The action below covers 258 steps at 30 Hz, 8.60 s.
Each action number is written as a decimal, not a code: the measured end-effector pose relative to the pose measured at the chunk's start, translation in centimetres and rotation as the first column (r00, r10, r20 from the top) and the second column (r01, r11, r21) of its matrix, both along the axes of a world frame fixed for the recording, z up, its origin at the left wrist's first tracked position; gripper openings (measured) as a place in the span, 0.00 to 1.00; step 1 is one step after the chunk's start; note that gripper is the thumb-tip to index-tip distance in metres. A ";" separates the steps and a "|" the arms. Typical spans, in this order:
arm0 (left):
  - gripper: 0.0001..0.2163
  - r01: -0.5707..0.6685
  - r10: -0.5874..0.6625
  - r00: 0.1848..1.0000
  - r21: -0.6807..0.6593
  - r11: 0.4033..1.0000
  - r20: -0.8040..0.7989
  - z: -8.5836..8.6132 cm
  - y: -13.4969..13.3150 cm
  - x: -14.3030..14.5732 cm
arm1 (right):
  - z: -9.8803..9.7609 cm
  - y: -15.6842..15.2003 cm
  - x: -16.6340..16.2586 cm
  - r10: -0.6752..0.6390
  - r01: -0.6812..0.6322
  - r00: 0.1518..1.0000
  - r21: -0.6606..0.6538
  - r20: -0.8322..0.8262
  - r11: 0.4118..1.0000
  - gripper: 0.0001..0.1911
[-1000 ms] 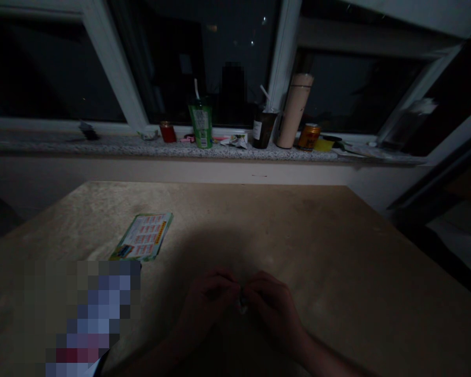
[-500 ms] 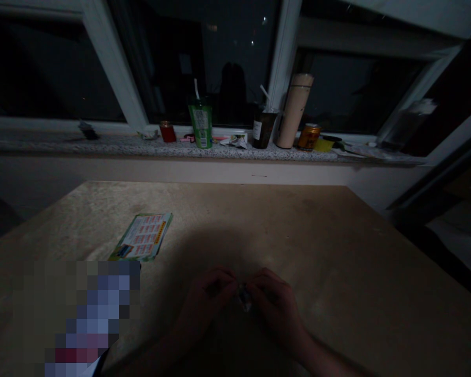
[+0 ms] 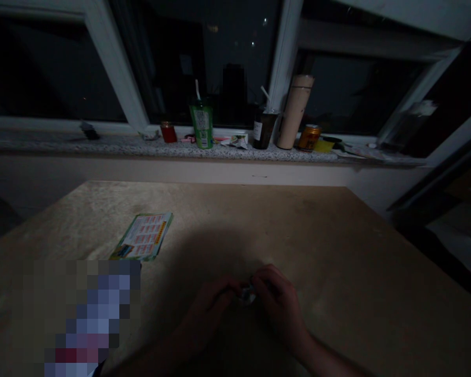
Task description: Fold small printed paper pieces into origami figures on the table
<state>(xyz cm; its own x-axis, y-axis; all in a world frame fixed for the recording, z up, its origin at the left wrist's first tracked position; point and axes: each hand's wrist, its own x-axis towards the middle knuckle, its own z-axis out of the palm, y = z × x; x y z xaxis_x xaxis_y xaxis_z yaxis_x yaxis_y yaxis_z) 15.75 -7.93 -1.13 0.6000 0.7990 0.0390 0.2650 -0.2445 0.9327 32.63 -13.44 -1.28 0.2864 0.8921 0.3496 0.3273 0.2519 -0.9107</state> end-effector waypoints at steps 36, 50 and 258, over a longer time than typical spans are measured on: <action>0.11 -0.331 0.333 0.943 0.082 0.940 -0.006 0.3 -0.1 0.2 | -0.1 -0.2 0.3 0.106 -0.106 0.994 0.001 -0.028 0.994 0.03; 0.13 -0.290 0.297 0.954 -0.156 0.944 0.029 1.1 0.1 0.6 | -0.7 0.1 0.4 0.115 -0.122 0.989 -0.088 -0.089 0.989 0.04; 0.18 -0.286 0.291 0.955 -0.087 0.954 0.049 0.6 1.3 0.2 | -1.4 1.7 1.3 -0.099 0.058 0.953 -0.148 -0.287 0.987 0.11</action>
<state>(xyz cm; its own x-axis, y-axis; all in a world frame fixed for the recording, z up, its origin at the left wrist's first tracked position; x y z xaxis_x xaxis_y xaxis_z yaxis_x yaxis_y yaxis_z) 15.94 -6.68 -0.53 0.3419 0.9397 -0.0016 0.2561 -0.0916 0.9623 33.89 -11.70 -2.67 0.4285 0.8961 0.1160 0.0544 0.1026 -0.9932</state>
